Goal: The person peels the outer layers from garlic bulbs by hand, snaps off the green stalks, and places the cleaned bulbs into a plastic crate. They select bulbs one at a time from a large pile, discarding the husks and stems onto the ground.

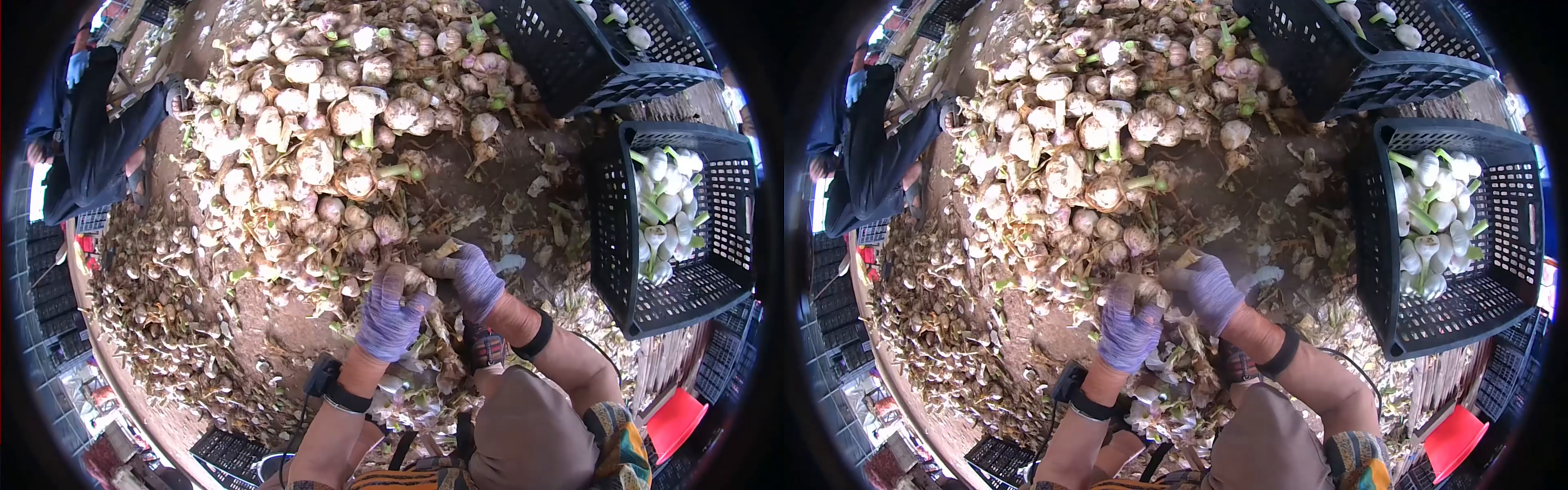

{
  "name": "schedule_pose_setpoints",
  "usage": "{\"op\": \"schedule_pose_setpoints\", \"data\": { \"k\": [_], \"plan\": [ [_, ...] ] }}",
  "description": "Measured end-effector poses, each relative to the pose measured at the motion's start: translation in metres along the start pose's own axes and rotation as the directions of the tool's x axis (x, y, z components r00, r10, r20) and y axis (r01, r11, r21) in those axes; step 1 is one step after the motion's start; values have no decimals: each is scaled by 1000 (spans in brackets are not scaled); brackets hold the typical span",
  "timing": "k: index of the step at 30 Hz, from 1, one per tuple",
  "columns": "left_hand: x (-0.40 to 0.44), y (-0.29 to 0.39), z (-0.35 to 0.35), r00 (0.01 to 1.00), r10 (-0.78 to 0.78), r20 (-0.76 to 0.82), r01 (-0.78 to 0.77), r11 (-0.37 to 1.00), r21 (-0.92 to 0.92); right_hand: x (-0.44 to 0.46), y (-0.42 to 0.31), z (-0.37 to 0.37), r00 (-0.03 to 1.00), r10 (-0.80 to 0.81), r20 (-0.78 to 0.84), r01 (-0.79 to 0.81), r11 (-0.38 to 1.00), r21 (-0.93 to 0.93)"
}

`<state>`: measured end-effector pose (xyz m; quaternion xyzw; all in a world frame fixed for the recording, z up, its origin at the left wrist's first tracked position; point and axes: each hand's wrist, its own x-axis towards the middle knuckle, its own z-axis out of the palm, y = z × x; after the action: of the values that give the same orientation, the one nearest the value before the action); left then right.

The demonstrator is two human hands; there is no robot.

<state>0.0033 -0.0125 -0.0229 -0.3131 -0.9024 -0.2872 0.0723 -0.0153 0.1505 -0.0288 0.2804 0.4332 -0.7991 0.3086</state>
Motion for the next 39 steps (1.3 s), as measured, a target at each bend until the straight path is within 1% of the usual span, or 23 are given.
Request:
{"op": "schedule_pose_setpoints", "data": {
  "k": [3,4,5,6,7,8,9,13,15,16,18,19,22,25,29,31,32,33,34,36,37,38,39],
  "plan": [
    [4,1,-4,1000,1,-12,-2,990,-144,-2,-2,-2,998,26,55,-25,1000,-17],
    [2,2,0,968,-253,-2,219,843,-491,-5,-5,1,995,-72,64,79,992,-100],
    [-1,2,1,877,-471,96,371,535,-759,-7,-7,3,982,-169,82,181,967,-180],
    [-3,-1,-1,876,-473,96,373,536,-758,-9,-9,5,982,-167,85,179,967,-179],
    [-1,-2,-10,704,-593,391,444,-62,-894,-11,-11,6,957,-256,138,281,935,-216],
    [1,-3,-16,533,-490,689,324,-635,-702,-12,-11,5,919,-342,195,383,890,-247],
    [2,-3,-16,574,-422,702,165,-780,-603,-12,-7,2,890,-387,240,442,862,-250],
    [7,-3,-19,577,-431,694,242,-721,-649,-14,-9,-2,895,-356,268,420,875,-241],
    [8,-1,-15,597,-626,502,491,-210,-846,-17,-20,-1,965,-104,241,145,976,-161],
    [8,3,-12,597,-625,503,493,-209,-845,-17,-18,1,965,-105,241,146,977,-158],
    [4,12,-8,720,-657,224,476,233,-848,-14,-11,9,988,-99,119,105,994,-44],
    [2,13,-10,720,-656,225,477,232,-848,-15,-14,16,999,-22,27,25,994,-109],
    [-1,12,-19,896,-440,62,430,824,-369,-8,-6,13,999,-11,35,15,994,-106],
    [-6,9,-10,876,-475,85,440,713,-546,-11,-6,15,993,-109,38,111,993,-51],
    [-4,10,-11,832,-543,114,506,658,-557,-11,-5,8,996,-70,50,76,991,-111],
    [7,10,-16,528,-749,400,542,-66,-838,-12,-3,7,882,-438,177,472,826,-309],
    [7,6,-20,525,-751,401,544,-66,-836,-12,-6,4,883,-435,177,470,828,-307],
    [5,1,-24,479,-630,612,453,-420,-786,-13,-12,-1,794,-524,308,589,541,-600],
    [5,-2,-27,468,-439,767,330,-719,-612,-13,-15,-5,701,-541,464,623,148,-768],
    [9,0,-27,471,-469,747,335,-688,-643,-15,-13,-3,721,-530,446,627,226,-745],
    [11,2,-26,475,-498,726,337,-659,-672,-16,-13,2,827,-464,318,557,600,-575],
    [13,5,-23,479,-525,703,338,-630,-700,-17,-14,5,914,-336,227,394,869,-301],
    [12,8,-14,479,-524,705,338,-630,-699,-16,-13,3,915,-336,225,393,869,-301]
  ]
}}
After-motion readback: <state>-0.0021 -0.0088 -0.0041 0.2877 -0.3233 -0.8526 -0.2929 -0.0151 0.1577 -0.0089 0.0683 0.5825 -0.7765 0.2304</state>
